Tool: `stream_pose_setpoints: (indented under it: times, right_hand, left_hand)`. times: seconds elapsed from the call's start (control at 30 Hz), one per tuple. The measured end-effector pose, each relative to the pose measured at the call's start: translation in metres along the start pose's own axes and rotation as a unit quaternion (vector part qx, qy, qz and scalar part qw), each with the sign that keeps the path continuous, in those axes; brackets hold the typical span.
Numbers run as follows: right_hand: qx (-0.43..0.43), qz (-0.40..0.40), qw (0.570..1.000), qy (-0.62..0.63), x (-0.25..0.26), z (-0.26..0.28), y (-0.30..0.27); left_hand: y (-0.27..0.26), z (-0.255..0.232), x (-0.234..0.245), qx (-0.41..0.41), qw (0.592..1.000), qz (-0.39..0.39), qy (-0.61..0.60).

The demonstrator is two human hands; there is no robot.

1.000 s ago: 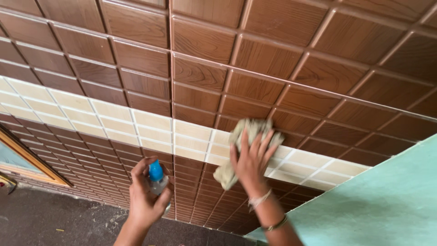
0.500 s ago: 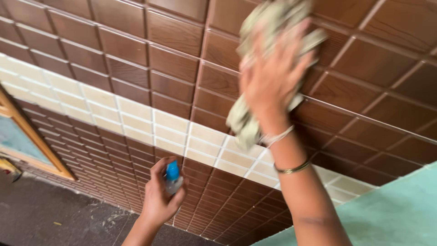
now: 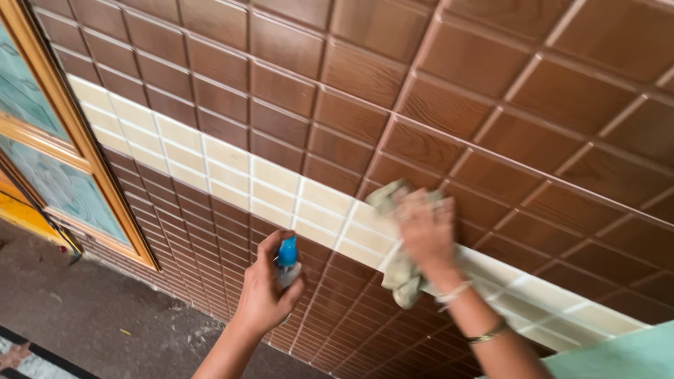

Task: The person sprays a liquid from a bottle onto a carved wooden door and a tiled wall, then wipes both surfaces with a cloth, including a switchboard on the wall.

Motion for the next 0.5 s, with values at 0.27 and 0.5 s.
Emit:
stream_pose_setpoints:
  times: [0.27,0.5]
  right_hand:
    - [-0.374,-0.081,0.868,0.316,0.064,-0.181,0.164]
    - [-0.409,-0.022,0.876,0.254,0.08,-0.058,0.251]
  left_hand:
    - [-0.004,0.04,0.064,0.051,0.998,0.005,-0.024]
    - [-0.008,0.067,0.116,0.027,1.0,-0.001,0.006]
Point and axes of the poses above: each hand's wrist, its own y-axis towards the middle knuckle, its own x-axis out of the back of the hand, z = x × y, the point moved 3 cm from there along y, towards the middle knuckle, and after that the axes turned 10 degrees about -x, right-handed, at the moved point
